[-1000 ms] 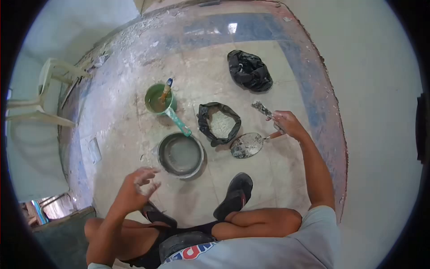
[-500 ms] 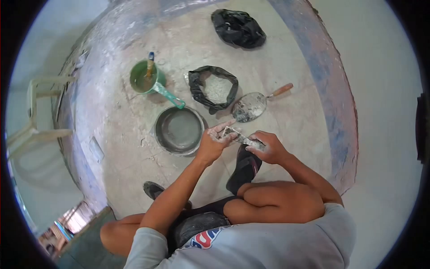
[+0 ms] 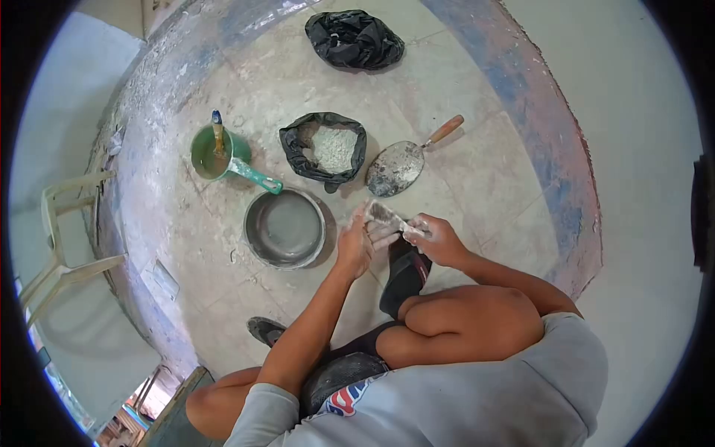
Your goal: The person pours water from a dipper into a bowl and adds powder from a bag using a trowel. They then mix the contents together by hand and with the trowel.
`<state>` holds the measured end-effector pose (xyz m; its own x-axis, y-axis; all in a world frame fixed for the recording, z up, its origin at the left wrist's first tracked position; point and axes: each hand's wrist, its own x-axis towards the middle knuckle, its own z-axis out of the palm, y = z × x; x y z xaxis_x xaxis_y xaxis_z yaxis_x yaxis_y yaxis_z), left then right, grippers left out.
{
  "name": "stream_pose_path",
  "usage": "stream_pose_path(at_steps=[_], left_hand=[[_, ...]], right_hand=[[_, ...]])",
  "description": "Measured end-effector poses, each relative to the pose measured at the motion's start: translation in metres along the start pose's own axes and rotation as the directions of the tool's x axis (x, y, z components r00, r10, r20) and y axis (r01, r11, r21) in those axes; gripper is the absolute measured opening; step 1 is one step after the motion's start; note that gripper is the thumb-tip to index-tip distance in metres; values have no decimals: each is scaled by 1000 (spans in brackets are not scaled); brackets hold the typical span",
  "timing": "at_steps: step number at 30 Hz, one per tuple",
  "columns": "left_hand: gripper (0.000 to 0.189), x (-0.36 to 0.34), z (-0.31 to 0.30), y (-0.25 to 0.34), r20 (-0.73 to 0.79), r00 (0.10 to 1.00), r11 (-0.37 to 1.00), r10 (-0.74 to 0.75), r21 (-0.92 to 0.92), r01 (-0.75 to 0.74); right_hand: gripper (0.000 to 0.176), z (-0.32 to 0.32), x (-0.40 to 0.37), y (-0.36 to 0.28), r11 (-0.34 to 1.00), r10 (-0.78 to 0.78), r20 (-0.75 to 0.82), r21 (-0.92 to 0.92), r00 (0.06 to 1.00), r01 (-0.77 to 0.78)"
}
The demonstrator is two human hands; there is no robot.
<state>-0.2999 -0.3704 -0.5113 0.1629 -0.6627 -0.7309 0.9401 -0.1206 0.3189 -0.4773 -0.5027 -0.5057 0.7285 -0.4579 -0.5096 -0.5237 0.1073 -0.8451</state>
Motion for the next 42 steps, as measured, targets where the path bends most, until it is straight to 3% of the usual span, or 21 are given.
stream_pose_path(at_steps=[1, 3, 4, 6, 7, 9, 10, 11, 12, 13, 15, 16, 18, 19, 20, 22, 27, 32, 36, 38, 42], left_hand=[[56, 2, -3, -4, 41, 994, 993, -101, -60, 104], [53, -5, -5, -16, 120, 980, 962, -160, 243, 127], [42, -4, -6, -24, 137, 975, 932, -177, 341, 121], [36, -4, -1, -27, 84, 984, 917, -159, 381, 116], [31, -7, 7, -21, 31, 991, 904, -131, 414, 107], [29, -12, 15, -14, -22, 996, 902, -84, 423, 86], [28, -13, 14, -11, -41, 999, 927, -17, 375, 31], [27, -14, 12, -9, -66, 997, 946, 48, 324, -24], [29, -17, 10, -5, -97, 993, 917, 65, 398, -21], [29, -19, 5, -3, -101, 993, 917, 68, 398, -22], [29, -19, -6, -6, 59, 997, 847, 48, 526, -72], [27, -13, -11, -14, 108, 987, 732, 119, 662, -161], [23, -14, -6, -29, 209, 956, 738, 206, 608, -292], [22, -19, -1, -24, 207, 974, 739, 87, 642, -203], [22, -21, 3, -23, 213, 974, 737, 81, 645, -203], [11, -23, 10, -23, 143, 987, 872, -79, 490, -1], [6, -22, 12, -22, 107, 982, 897, -157, 432, 97], [8, -21, 13, -31, 127, 984, 877, -126, 478, 50], [9, -22, 18, -37, 126, 986, 858, -113, 512, 33], [4, -26, 25, -35, 127, 985, 805, -115, 593, 18], [9, -17, 16, -46, 120, 987, 809, -106, 588, 15]], right_hand=[[25, 9, 1, 1, 981, 110, -41, 167, 993, -101], [24, 22, 2, -10, 926, 220, -90, 332, 971, -179], [22, 26, 2, -18, 900, 291, -70, 359, 954, -248], [23, 33, 2, -1, 857, 147, 28, 495, 989, -142], [23, 32, 1, -7, 870, 157, 22, 471, 987, -149], [25, 17, 4, -18, 999, 38, 54, 32, 998, -39], [27, 6, 13, -11, 998, -47, 141, -28, 989, 51], [26, 3, 22, 8, 997, -70, 29, 20, 997, 69], [25, 4, 30, 3, 994, -85, -85, 67, 993, 90], [29, 2, 33, -2, 948, 94, -149, 316, 984, -42], [38, 6, 39, -12, 776, 89, -21, 628, 996, -56], [42, 13, 38, -20, 707, 85, 93, 696, 992, -126], [36, 27, 37, -18, 681, 72, 201, 706, 977, -195], [33, 31, 34, -29, 614, 66, 222, 760, 973, -215], [33, 37, 36, -31, 612, 67, 213, 763, 975, -209], [20, 45, 39, -27, 610, 156, 96, 773, 983, -173], [9, 46, 36, -22, 578, 180, 35, 805, 983, -135], [9, 47, 37, -13, 598, 197, 16, 791, 980, -133], [14, 47, 37, -15, 606, 295, -25, 777, 955, -167], [17, 47, 38, -9, 577, 325, -43, 801, 945, -162], [19, 47, 36, -14, 510, 404, -42, 840, 914, -187]])
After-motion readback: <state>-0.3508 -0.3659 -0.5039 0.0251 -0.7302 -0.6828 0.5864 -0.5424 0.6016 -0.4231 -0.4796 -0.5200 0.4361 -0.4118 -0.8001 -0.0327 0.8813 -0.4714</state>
